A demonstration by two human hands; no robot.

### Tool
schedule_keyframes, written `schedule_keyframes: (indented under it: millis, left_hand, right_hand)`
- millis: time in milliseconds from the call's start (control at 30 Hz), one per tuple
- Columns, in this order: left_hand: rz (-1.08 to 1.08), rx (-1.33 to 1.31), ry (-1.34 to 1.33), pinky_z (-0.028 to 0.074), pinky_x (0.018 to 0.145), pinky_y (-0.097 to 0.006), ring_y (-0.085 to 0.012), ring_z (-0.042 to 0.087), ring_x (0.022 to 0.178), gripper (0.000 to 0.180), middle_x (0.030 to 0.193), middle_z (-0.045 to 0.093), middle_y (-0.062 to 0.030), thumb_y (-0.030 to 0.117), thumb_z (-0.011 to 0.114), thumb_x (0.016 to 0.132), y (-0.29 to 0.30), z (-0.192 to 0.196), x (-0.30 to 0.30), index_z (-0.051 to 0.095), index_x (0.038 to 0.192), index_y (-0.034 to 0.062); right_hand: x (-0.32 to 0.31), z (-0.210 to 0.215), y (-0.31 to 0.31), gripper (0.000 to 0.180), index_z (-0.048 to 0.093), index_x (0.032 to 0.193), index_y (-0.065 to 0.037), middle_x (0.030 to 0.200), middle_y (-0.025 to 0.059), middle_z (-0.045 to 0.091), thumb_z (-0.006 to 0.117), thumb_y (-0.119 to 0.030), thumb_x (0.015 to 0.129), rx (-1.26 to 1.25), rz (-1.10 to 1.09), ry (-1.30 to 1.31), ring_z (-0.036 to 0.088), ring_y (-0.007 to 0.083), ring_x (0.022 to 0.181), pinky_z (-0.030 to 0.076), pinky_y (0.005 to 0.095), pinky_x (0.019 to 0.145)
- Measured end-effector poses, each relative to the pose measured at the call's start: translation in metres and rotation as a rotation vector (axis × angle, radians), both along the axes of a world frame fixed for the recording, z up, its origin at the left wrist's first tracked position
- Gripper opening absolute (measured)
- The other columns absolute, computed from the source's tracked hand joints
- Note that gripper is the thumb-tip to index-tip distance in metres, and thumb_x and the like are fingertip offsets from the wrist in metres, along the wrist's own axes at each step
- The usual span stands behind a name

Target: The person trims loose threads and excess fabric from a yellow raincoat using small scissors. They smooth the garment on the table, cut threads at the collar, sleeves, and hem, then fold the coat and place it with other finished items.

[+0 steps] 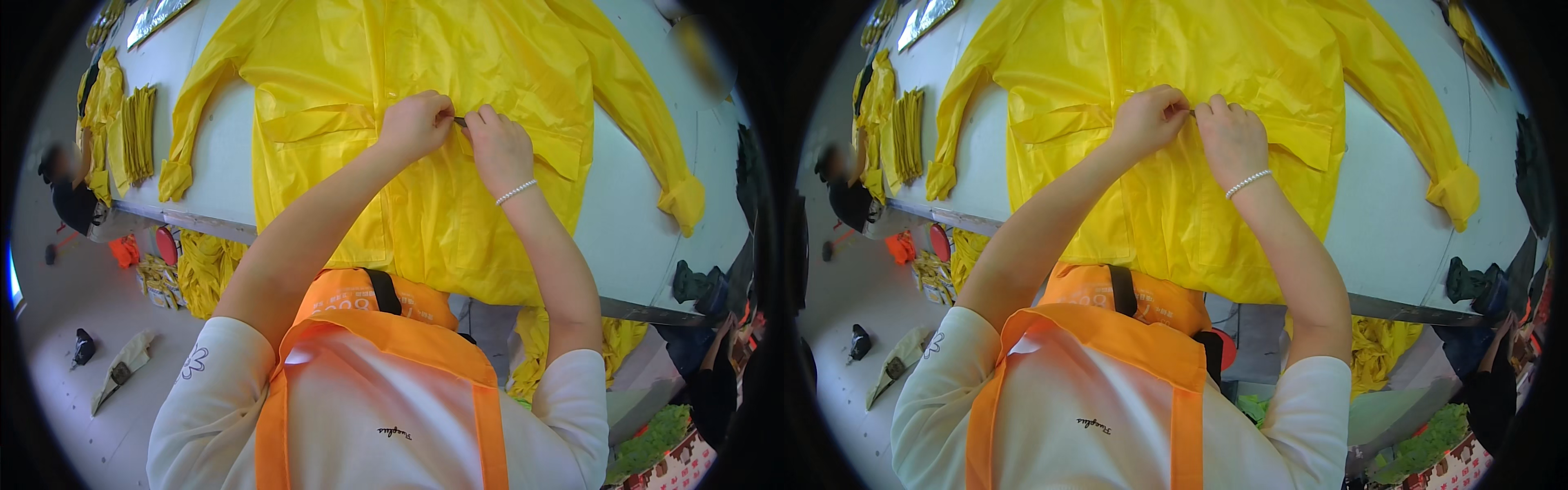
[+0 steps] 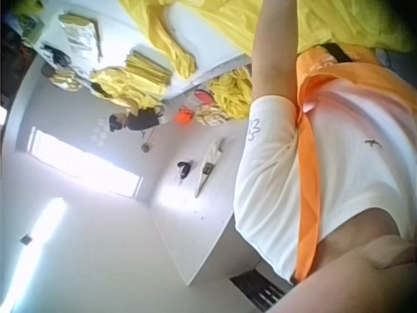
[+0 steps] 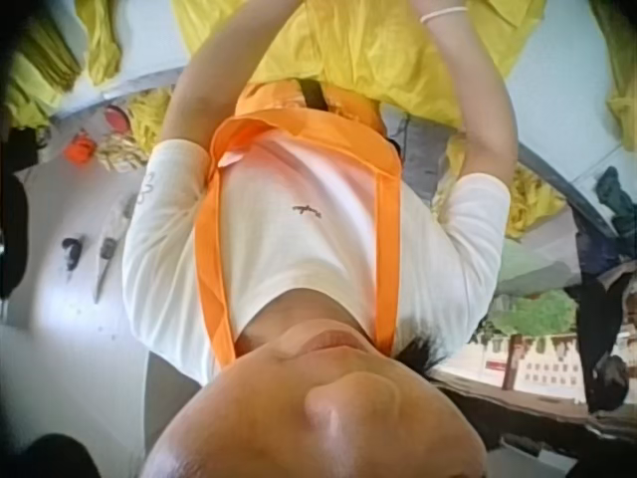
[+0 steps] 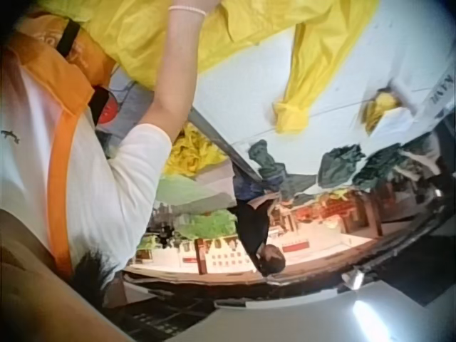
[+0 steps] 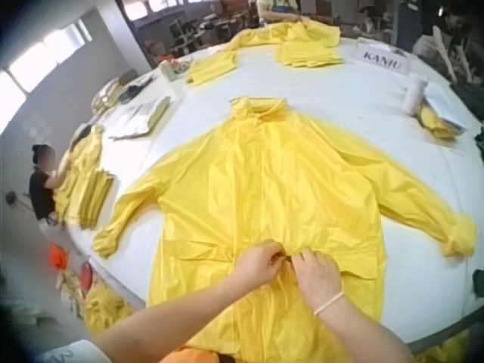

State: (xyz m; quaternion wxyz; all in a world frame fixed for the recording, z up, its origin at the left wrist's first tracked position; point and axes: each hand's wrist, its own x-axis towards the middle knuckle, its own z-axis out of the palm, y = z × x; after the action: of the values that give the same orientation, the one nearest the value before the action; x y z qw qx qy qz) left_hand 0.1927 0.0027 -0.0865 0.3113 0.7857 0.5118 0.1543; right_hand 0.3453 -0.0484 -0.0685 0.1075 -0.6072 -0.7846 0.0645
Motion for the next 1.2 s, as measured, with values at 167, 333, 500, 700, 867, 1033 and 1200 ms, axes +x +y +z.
schedule_keyframes:
  millis: [167,333,500,700,867,1033,1200]
  left_hand:
    - [-0.002,-0.002,0.013,0.048,0.062,-0.036,-0.0241,0.061,0.072,0.01,0.077,0.062,-0.0065,0.016,0.059,0.074,-0.008,0.005,-0.007,0.063,0.08,0.0092]
    - [-0.154,-0.014,0.064,0.048,0.063,-0.035,-0.026,0.06,0.077,0.012,0.08,0.061,-0.0092,0.017,0.063,0.072,-0.024,0.017,-0.019,0.063,0.081,0.0079]
    - [-0.274,0.574,-0.024,0.047,0.064,-0.034,-0.0269,0.059,0.081,0.02,0.084,0.06,-0.01,0.021,0.067,0.074,-0.018,0.014,0.004,0.062,0.085,0.0048]
    - [0.082,-0.27,-0.017,0.046,0.063,-0.029,-0.0187,0.057,0.071,0.02,0.08,0.06,-0.0071,0.021,0.067,0.076,0.024,-0.006,0.019,0.06,0.085,0.0044]
    - [0.176,-0.02,-0.036,0.046,0.062,-0.03,-0.02,0.056,0.07,0.021,0.074,0.058,-0.0069,0.019,0.069,0.073,0.014,-0.016,0.017,0.059,0.083,0.0043]
    - [0.019,0.023,0.007,0.046,0.062,-0.032,-0.0205,0.057,0.07,0.022,0.073,0.058,-0.0057,0.023,0.07,0.072,-0.018,-0.002,0.011,0.06,0.081,0.0047]
    - [-0.046,0.01,0.189,0.047,0.063,-0.037,-0.0246,0.059,0.074,0.021,0.075,0.06,-0.0067,0.027,0.065,0.075,-0.036,0.001,0.011,0.062,0.078,0.0057]
  right_hand:
    - [0.007,-0.001,-0.003,0.007,0.057,0.084,-0.008,0.082,0.0064,0.055,0.056,-0.014,0.08,-0.03,0.001,0.059,0.058,0.0222,0.071,0.047,0.0342,0.063]
    - [0.021,0.003,-0.018,0.017,0.06,0.09,-0.004,0.081,0.0049,0.058,0.062,-0.019,0.083,-0.213,-0.26,0.651,0.057,0.0158,0.069,0.046,0.0296,0.061]
    - [0.06,0.018,-0.039,0.023,0.061,0.092,0.0,0.072,0.0011,0.055,0.068,-0.018,0.081,-0.832,-0.324,0.986,0.05,0.008,0.068,0.044,0.0222,0.062]
    - [0.053,-0.009,-0.052,0.028,0.061,0.098,0.002,0.068,-0.0003,0.054,0.067,-0.019,0.081,-0.37,-0.284,1.004,0.048,0.0073,0.062,0.041,0.0217,0.058]
    - [0.053,-0.048,0.0,0.026,0.061,0.095,0.003,0.063,-0.0028,0.05,0.063,-0.021,0.084,-0.438,-0.424,1.036,0.044,0.0069,0.058,0.037,0.0226,0.053]
    - [0.058,-0.049,0.023,0.027,0.061,0.087,0.002,0.06,-0.0042,0.047,0.061,-0.025,0.085,-0.543,-0.56,1.194,0.04,0.0058,0.052,0.034,0.023,0.048]
    - [0.054,-0.046,0.022,0.023,0.064,0.095,-0.001,0.059,-0.0067,0.039,0.059,-0.023,0.089,-0.56,-0.573,1.186,0.033,0.0035,0.048,0.028,0.0205,0.042]
